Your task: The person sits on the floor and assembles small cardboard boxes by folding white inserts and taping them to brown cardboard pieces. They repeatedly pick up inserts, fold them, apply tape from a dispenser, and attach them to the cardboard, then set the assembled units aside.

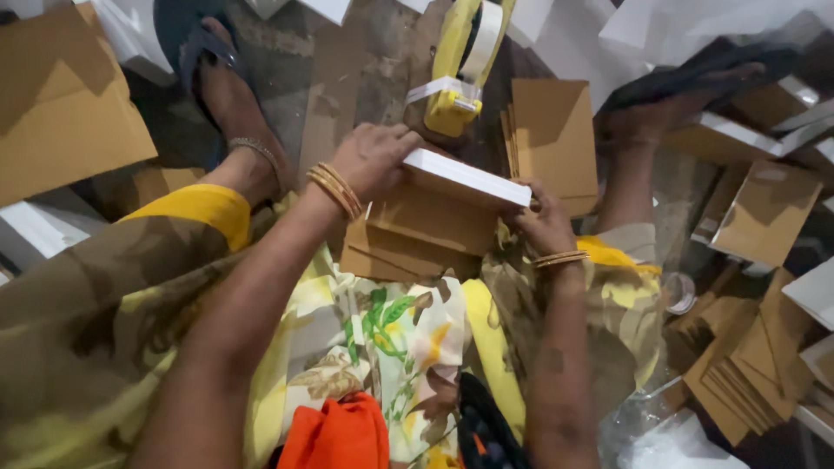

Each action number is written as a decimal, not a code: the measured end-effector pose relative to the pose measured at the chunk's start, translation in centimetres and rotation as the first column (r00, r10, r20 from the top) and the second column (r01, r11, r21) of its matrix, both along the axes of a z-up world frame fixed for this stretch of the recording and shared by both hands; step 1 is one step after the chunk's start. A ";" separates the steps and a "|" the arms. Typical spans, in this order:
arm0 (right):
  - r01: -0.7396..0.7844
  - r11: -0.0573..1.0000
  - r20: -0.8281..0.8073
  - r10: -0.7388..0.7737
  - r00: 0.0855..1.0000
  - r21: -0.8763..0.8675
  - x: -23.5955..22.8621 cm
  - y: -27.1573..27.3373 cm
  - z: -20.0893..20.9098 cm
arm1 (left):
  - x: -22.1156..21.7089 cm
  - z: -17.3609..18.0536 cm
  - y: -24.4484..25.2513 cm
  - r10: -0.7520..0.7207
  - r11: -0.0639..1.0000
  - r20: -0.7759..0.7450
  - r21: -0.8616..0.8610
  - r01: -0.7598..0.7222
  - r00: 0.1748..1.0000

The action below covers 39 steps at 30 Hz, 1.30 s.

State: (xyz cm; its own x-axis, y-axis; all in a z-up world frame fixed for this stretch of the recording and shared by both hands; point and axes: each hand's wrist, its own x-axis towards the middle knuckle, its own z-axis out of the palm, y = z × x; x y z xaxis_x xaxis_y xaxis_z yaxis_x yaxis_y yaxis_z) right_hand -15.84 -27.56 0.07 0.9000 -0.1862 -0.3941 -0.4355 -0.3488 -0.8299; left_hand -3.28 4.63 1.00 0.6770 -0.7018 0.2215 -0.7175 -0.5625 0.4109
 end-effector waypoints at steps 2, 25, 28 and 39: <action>-0.215 0.932 0.093 0.252 0.963 -0.290 1.6 -2.0 -0.2 | 0.3 -0.5 0.0 -0.015 1.000 -0.037 -0.027 0.014 0.999; 0.111 0.859 0.117 -0.195 0.974 0.500 0.4 13.1 -3.2 | 0.0 -1.9 -3.2 -0.025 0.973 -0.061 -0.228 0.010 0.998; 0.110 0.780 0.113 -0.226 0.968 0.616 0.8 12.8 -6.3 | 0.0 -2.2 -3.1 0.015 0.978 -0.229 -0.200 -0.062 0.973; 0.130 0.861 0.153 -0.232 0.960 0.491 1.2 11.9 -11.5 | 0.8 -4.5 -2.9 -0.062 0.927 -0.643 -0.320 -0.194 0.763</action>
State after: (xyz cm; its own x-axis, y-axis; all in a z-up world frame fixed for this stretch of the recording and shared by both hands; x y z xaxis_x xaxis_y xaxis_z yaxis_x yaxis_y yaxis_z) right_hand -14.63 -15.66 -11.43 0.9372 -0.1917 -0.2913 -0.2592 0.1755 -0.9497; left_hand -2.50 1.69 -3.52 0.7896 -0.6110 -0.0572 -0.1848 -0.3256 0.9273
